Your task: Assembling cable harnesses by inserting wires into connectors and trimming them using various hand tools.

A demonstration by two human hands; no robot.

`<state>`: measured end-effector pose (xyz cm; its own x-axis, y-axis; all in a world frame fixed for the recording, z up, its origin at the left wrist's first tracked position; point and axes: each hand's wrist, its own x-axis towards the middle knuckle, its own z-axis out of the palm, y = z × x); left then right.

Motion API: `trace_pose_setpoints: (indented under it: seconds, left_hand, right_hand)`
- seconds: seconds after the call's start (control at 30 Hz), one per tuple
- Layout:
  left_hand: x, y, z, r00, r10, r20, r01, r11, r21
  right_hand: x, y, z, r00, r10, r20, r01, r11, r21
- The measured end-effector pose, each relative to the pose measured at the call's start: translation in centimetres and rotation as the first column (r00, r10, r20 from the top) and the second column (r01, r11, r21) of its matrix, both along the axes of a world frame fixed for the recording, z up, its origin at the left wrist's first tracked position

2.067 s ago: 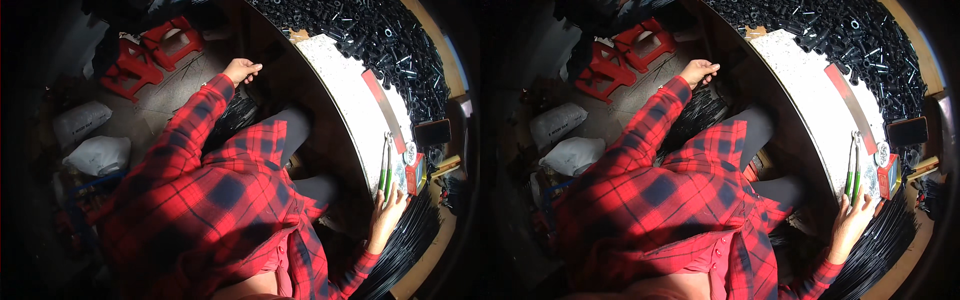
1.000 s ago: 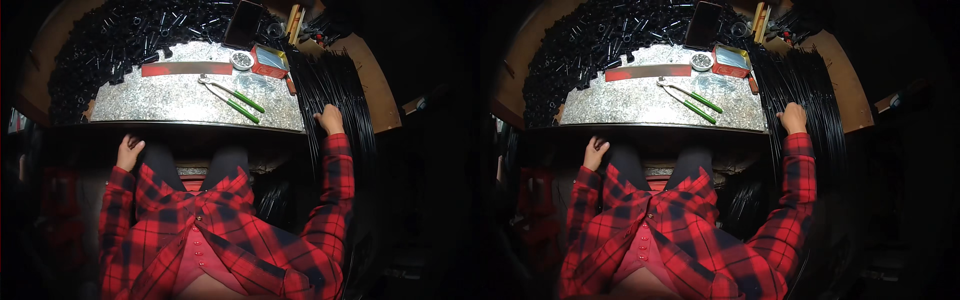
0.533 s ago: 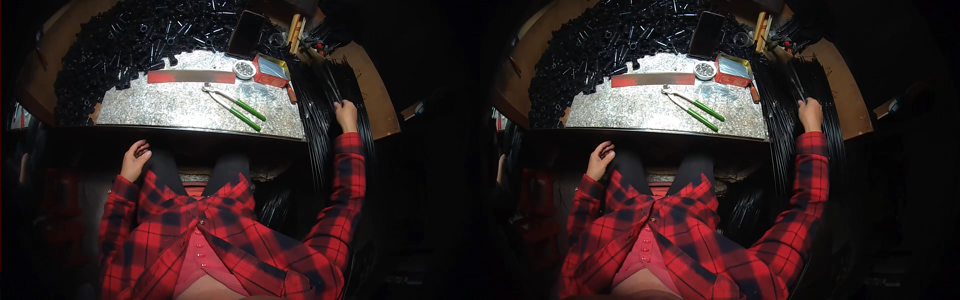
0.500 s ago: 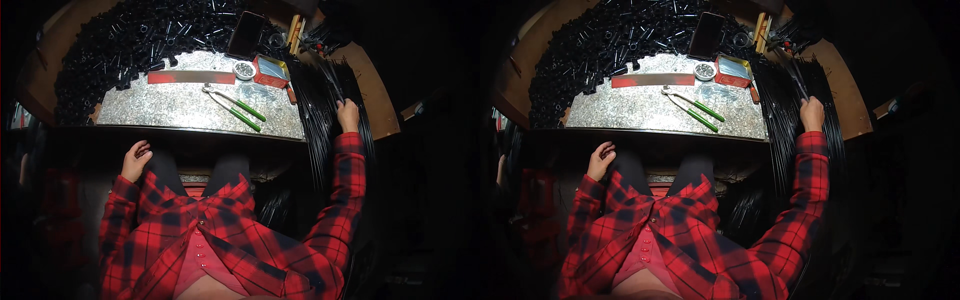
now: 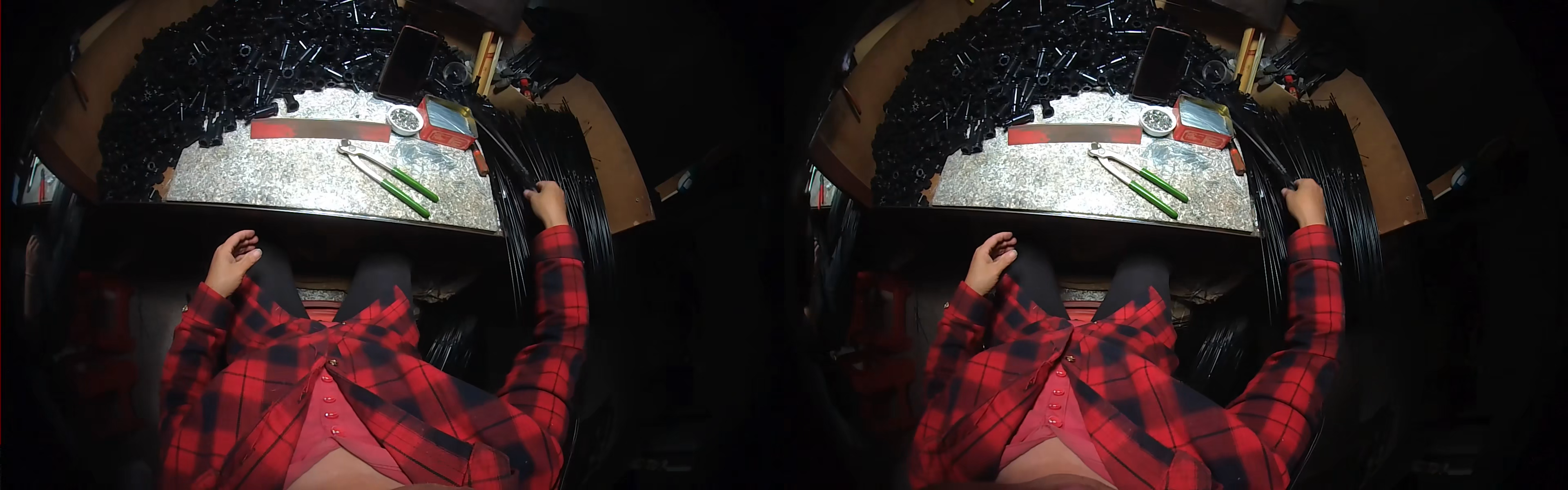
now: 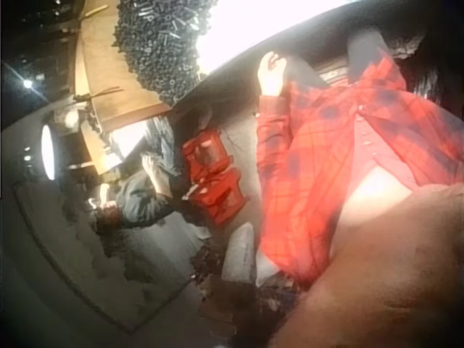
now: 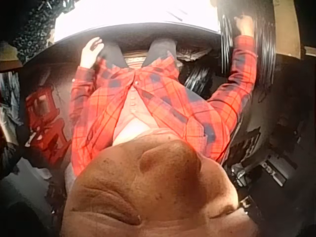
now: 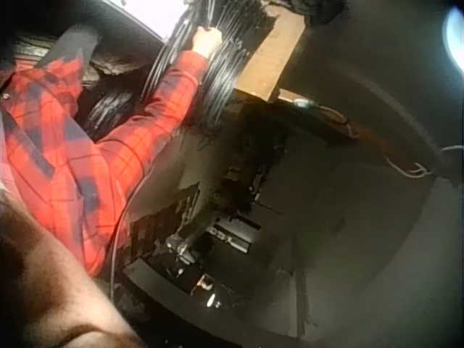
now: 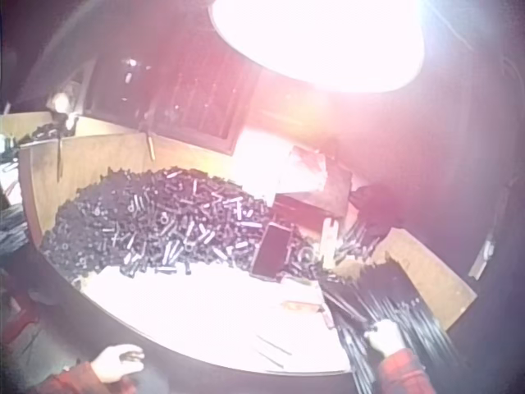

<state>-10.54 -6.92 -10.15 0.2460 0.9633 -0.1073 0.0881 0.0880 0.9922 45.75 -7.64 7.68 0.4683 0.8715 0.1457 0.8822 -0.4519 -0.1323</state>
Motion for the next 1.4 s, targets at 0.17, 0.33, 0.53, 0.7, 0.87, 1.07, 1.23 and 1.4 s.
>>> trace_pose_setpoints:
  seconds: [0.17,0.33,0.53,0.7,0.87,1.07,1.23,1.4]
  left_hand:
    - [0.0,-0.2,0.8,1.000,-0.009,0.001,0.009,1.000,0.023]
    - [1.6,-0.6,3.5,0.988,-0.067,-0.136,0.092,0.978,0.187]
    - [5.8,-0.9,12.2,0.921,0.109,-0.373,0.192,0.707,0.681]
    - [10.1,0.2,17.2,0.928,0.227,-0.297,0.163,0.470,0.868]
    - [11.7,0.6,18.5,0.943,0.203,-0.262,0.149,0.445,0.883]
    - [10.1,0.6,18.9,0.946,0.255,-0.201,0.064,0.460,0.886]
    - [9.1,0.3,19.4,0.956,0.223,-0.190,0.075,0.440,0.895]
    - [8.6,0.5,19.3,0.963,0.219,-0.158,0.054,0.416,0.908]
  right_hand:
    - [3.6,1.5,2.1,0.966,-0.018,0.258,-0.060,0.955,0.289]
    - [1.3,2.2,6.9,0.958,-0.052,0.283,-0.045,0.945,0.324]
    - [-6.4,2.3,9.9,0.915,0.098,0.392,-0.291,0.832,0.472]
    - [-14.6,1.7,9.2,0.827,0.352,0.438,-0.556,0.628,0.545]
    - [-18.7,1.9,8.8,0.699,0.670,0.249,-0.680,0.516,0.521]
    - [-22.8,2.1,10.0,0.225,0.586,-0.778,-0.555,0.733,0.392]
    - [-23.8,2.9,9.6,0.217,0.629,-0.747,-0.586,0.696,0.416]
    - [-23.6,3.9,9.8,0.345,0.679,-0.648,-0.615,0.685,0.390]
